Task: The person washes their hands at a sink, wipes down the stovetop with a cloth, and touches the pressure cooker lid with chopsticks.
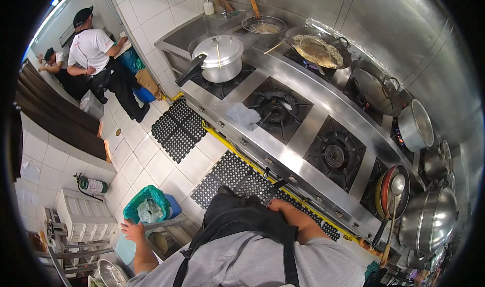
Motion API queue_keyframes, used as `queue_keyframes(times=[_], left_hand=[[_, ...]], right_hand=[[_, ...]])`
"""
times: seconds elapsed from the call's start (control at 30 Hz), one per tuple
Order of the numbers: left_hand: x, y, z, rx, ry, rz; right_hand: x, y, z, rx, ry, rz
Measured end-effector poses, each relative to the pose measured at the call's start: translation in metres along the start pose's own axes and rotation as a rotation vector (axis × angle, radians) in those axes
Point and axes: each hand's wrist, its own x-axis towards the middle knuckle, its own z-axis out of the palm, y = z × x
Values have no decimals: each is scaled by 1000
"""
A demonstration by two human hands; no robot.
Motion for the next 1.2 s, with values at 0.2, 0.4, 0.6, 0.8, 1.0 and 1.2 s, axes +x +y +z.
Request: queue_keyframes(times=[0.2, 0.4, 0.6, 0.8, 1.0, 1.2], left_hand=[[1, 0, 2, -8, -5, 2], [0, 0, 1, -4, -7, 1], [1, 0, 1, 28, -3, 5], [1, 1, -1, 12, -13, -2], [0, 1, 0, -4, -3, -6], [0, 0, 1, -3, 20, -1]], right_hand=[[2, 0, -1, -3, -24, -36], [6, 4, 2, 21, -27, -44], [0, 1, 1, 31, -2, -22], [-4, -3, -2, 32, -18, 0], [-1, -1, 0, 32, -16, 7], [6, 5, 6, 52, -21, 4]])
